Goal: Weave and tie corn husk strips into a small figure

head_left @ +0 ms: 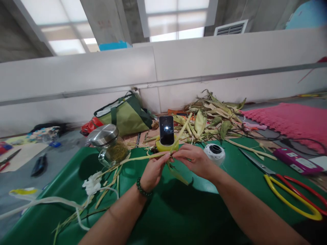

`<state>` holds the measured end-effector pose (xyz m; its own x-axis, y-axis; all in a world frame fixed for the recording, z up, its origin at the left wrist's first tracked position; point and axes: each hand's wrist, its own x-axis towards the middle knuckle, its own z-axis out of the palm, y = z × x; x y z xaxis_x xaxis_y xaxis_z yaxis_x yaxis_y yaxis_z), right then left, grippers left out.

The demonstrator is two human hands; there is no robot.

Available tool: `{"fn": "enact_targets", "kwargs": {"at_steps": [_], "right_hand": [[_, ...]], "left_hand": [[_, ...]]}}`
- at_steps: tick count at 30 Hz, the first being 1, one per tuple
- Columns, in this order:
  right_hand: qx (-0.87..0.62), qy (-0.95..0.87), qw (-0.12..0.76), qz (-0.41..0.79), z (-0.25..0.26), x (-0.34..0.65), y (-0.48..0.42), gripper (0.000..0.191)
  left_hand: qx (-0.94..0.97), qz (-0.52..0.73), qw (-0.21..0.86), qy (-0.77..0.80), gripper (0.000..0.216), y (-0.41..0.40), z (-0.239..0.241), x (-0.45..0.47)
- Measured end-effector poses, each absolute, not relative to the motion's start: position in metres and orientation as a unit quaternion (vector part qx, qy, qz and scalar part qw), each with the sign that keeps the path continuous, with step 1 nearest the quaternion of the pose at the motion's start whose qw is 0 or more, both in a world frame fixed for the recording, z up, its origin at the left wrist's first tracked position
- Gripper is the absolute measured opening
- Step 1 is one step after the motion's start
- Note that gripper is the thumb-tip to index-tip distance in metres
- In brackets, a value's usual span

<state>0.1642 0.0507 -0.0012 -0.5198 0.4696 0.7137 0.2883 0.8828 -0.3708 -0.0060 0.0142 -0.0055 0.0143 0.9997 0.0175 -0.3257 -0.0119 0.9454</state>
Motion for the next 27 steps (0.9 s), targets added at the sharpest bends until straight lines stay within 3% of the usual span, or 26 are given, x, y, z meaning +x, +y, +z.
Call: {"fn": "enact_targets", "kwargs": {"at_steps": [4,8,16,19,20,22,24,27], "right_hand": [[-0.255,-0.869,0.402,0.132,0.001,0.169,0.054,0.015],[-0.264,-0.870,0.392,0.141,0.002,0.170,0.055,0.013],[-0.223,-0.840,0.491,0.063,0.007,0.157,0.036,0.012],[-0.202,-0.877,0.434,0.029,0.008,0.146,0.021,0.035],[-0.199,-0.890,0.411,0.019,0.008,0.142,0.017,0.035],[-0.185,-0.898,0.398,0.003,0.007,0.137,0.011,0.019],[-0.167,-0.879,0.446,0.012,0.005,0.135,0.009,0.007],[-0.190,-0.816,0.539,0.084,0.002,0.137,0.012,0.009]], "left_hand": [[0.357,0.562,0.644,0.377,0.030,0.015,-0.007,-0.007],[0.359,0.555,0.643,0.386,0.030,0.016,-0.007,-0.009],[0.536,0.515,0.468,0.478,0.020,0.012,-0.009,-0.006],[0.560,0.505,0.451,0.476,0.023,0.007,-0.016,-0.002],[0.560,0.506,0.457,0.472,0.026,0.006,-0.018,-0.001],[0.565,0.505,0.459,0.463,0.022,0.005,-0.019,0.000],[0.565,0.510,0.456,0.461,0.012,0.007,-0.016,0.000],[0.509,0.551,0.467,0.467,0.022,0.013,-0.009,-0.003]]}}
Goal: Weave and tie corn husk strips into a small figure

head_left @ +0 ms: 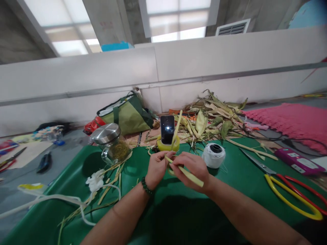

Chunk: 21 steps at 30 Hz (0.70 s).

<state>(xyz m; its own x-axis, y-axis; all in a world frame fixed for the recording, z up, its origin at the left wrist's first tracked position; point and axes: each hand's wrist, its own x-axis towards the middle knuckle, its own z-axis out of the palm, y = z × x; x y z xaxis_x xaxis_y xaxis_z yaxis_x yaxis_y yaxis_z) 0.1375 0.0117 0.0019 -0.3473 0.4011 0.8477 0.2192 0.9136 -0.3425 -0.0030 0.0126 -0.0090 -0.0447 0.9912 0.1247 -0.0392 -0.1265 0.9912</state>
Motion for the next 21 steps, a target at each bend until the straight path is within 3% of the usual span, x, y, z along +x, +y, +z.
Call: {"fn": "enact_targets", "kwargs": {"at_steps": [3,7,15,21], "right_hand": [[-0.269,-0.738,0.570,0.239,0.000,0.139,0.017,0.006],[-0.326,-0.643,0.557,0.412,-0.003,0.139,0.025,0.018],[-0.329,-0.660,0.582,0.343,-0.006,0.138,0.025,0.015],[-0.309,-0.689,0.560,0.341,-0.007,0.134,0.023,0.010]], "left_hand": [[0.439,0.592,0.510,0.444,0.032,0.016,-0.006,-0.005],[0.401,0.594,0.565,0.410,0.029,0.013,-0.005,-0.005],[0.371,0.592,0.597,0.394,0.032,0.009,0.003,-0.008],[0.406,0.600,0.544,0.422,0.033,0.009,0.006,-0.008]]}}
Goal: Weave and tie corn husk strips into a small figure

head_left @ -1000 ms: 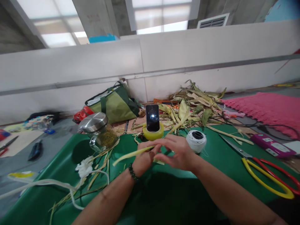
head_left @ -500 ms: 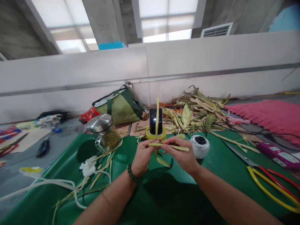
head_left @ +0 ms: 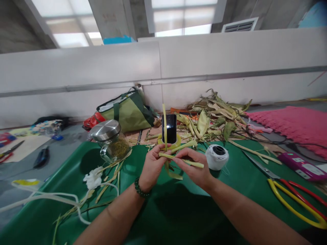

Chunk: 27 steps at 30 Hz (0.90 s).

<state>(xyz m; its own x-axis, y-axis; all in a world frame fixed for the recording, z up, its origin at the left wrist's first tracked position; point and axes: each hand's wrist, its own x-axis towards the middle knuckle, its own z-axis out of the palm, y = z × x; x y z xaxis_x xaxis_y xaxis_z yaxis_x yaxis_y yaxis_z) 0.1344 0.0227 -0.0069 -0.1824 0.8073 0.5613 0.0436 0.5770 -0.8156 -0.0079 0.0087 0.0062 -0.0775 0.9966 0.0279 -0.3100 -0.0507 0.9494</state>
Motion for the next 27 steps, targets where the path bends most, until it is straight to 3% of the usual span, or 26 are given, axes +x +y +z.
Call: {"fn": "enact_targets", "kwargs": {"at_steps": [10,17,22,27], "right_hand": [[-0.368,-0.645,0.564,0.361,-0.012,0.140,0.042,0.017],[-0.356,-0.625,0.564,0.406,-0.012,0.146,0.049,0.020],[-0.352,-0.643,0.570,0.371,-0.005,0.150,0.045,0.018],[-0.347,-0.650,0.579,0.349,-0.001,0.152,0.045,0.017]], "left_hand": [[0.477,0.481,0.562,0.476,0.040,0.008,0.006,-0.008],[0.609,0.418,0.405,0.540,0.033,0.013,0.008,-0.021],[0.672,0.366,0.311,0.564,0.047,0.014,0.011,-0.029],[0.658,0.363,0.405,0.521,0.039,0.016,0.016,-0.036]]}}
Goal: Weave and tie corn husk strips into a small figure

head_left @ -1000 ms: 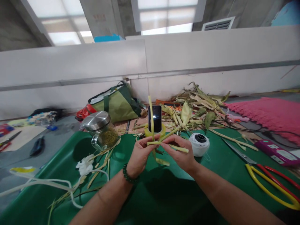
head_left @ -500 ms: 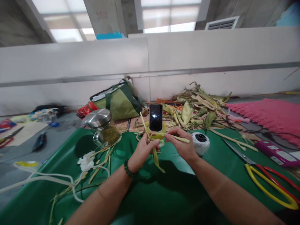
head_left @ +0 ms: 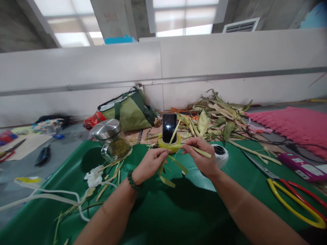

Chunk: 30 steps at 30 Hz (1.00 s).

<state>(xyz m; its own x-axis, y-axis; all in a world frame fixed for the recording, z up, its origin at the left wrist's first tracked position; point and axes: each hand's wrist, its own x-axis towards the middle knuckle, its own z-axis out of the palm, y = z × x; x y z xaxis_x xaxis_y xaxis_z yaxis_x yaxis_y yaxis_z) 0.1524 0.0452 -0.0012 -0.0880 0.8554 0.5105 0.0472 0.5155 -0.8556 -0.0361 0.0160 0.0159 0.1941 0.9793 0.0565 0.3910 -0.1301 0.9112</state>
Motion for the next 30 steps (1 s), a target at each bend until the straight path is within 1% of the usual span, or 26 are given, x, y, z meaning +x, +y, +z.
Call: {"fn": "enact_targets", "kwargs": {"at_steps": [2,4,6,9,13,15,16,18,20,21,24,28,30], "right_hand": [[-0.341,-0.648,0.576,0.363,-0.002,0.152,0.044,0.017],[-0.316,-0.651,0.570,0.390,-0.002,0.150,0.041,0.019],[-0.286,-0.666,0.565,0.395,-0.003,0.147,0.037,0.022],[-0.273,-0.699,0.555,0.359,-0.004,0.144,0.033,0.022],[-0.301,-0.697,0.544,0.358,-0.005,0.146,0.032,0.022],[-0.309,-0.698,0.562,0.320,-0.004,0.148,0.032,0.024],[-0.313,-0.705,0.574,0.276,-0.004,0.148,0.032,0.025],[-0.312,-0.734,0.579,0.167,-0.004,0.149,0.032,0.018],[-0.311,-0.771,0.548,0.088,-0.003,0.149,0.030,0.020],[-0.310,-0.789,0.524,0.076,-0.003,0.148,0.030,0.021],[-0.325,-0.812,0.472,0.111,-0.003,0.145,0.028,0.015],[-0.376,-0.788,0.447,0.197,-0.001,0.145,0.027,0.015],[-0.387,-0.780,0.437,0.225,-0.001,0.144,0.026,0.015]], "left_hand": [[0.620,0.370,0.482,0.497,0.033,0.018,0.015,-0.037],[0.576,0.389,0.542,0.472,0.033,0.019,0.013,-0.035],[0.546,0.412,0.566,0.460,0.031,0.018,0.011,-0.031],[0.531,0.434,0.574,0.446,0.027,0.015,0.008,-0.024],[0.531,0.390,0.654,0.372,0.034,0.013,0.006,-0.022],[0.498,0.401,0.683,0.353,0.038,0.015,0.005,-0.023],[0.477,0.423,0.685,0.353,0.039,0.016,0.004,-0.023],[0.439,0.479,0.672,0.357,0.039,0.018,0.003,-0.023],[0.418,0.524,0.653,0.353,0.037,0.018,0.004,-0.022],[0.414,0.537,0.648,0.346,0.037,0.019,0.004,-0.021],[0.419,0.556,0.639,0.328,0.038,0.018,0.004,-0.019],[0.431,0.572,0.608,0.343,0.037,0.019,0.003,-0.019],[0.424,0.573,0.609,0.347,0.037,0.019,0.002,-0.019]]}}
